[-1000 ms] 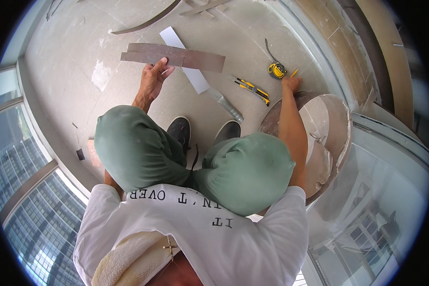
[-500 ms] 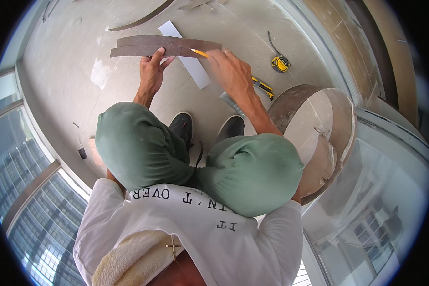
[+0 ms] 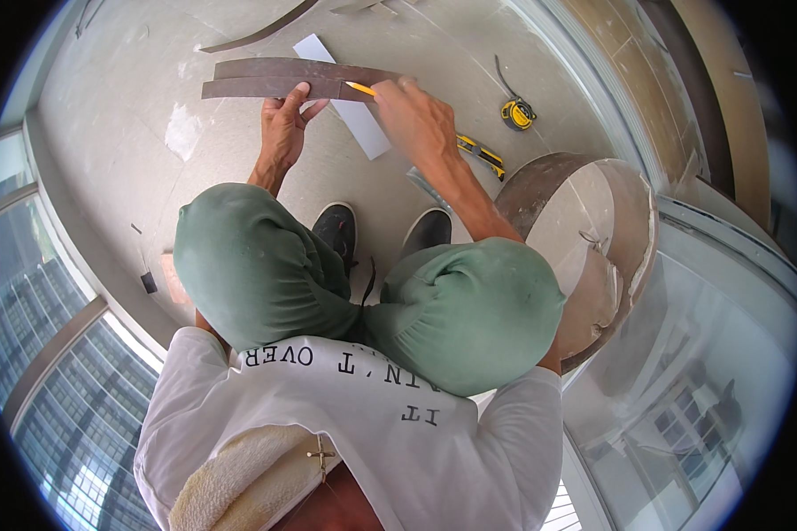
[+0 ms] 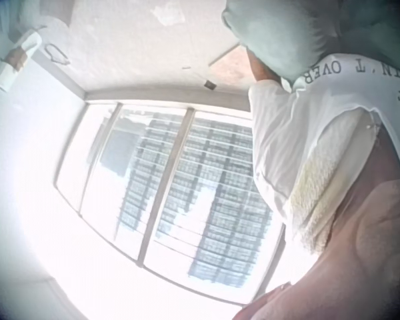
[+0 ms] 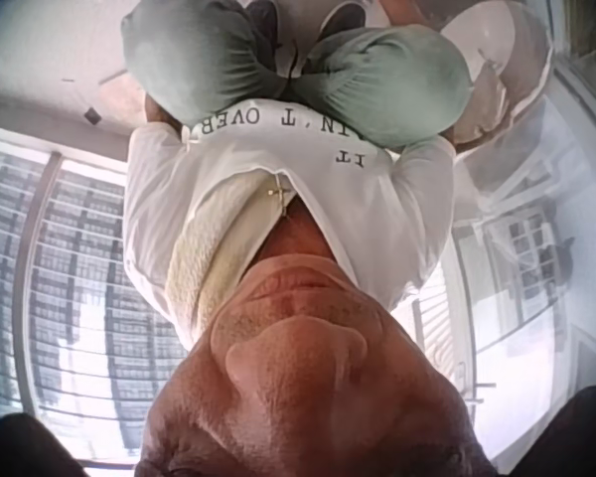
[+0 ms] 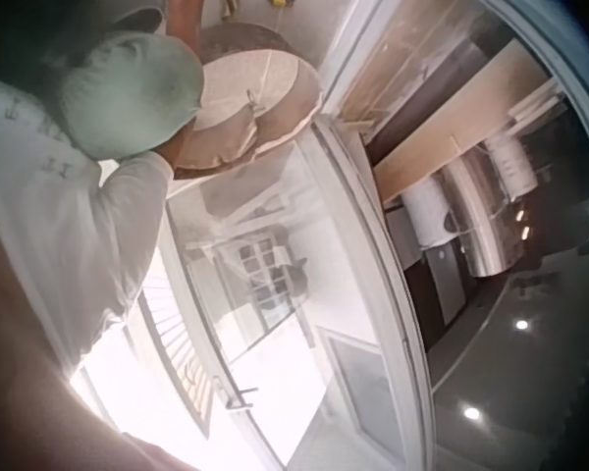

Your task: The person sits on the floor and measures, marks, and cuts a strip of brown material using a utility knife, ruler, and tape measure. They repeatedly align the ruler, score the material, and separate cut pieces, then move the cut strip to a nearby table.

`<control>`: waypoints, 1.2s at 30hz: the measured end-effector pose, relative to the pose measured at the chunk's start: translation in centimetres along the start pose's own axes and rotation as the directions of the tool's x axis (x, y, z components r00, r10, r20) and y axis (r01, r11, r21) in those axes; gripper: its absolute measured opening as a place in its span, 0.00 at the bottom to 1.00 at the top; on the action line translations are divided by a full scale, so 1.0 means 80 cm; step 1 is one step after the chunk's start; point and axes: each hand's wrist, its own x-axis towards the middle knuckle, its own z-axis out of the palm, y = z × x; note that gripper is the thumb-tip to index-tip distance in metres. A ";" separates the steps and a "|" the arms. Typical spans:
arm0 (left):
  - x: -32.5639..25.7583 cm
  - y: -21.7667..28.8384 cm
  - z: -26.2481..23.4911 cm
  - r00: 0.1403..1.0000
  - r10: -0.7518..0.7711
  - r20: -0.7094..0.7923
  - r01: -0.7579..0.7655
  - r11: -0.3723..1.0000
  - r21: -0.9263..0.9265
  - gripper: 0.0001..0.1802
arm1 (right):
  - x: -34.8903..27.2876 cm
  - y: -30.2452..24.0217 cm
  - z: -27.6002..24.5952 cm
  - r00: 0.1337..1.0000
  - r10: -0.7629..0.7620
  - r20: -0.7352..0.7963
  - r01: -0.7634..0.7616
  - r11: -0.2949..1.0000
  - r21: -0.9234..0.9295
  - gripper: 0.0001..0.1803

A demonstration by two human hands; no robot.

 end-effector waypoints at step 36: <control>0.004 -0.002 -0.006 0.997 -0.023 -0.073 0.023 1.000 -0.002 0.13 | -0.022 0.065 -0.019 0.987 0.113 -0.118 -0.092 0.981 0.170 0.11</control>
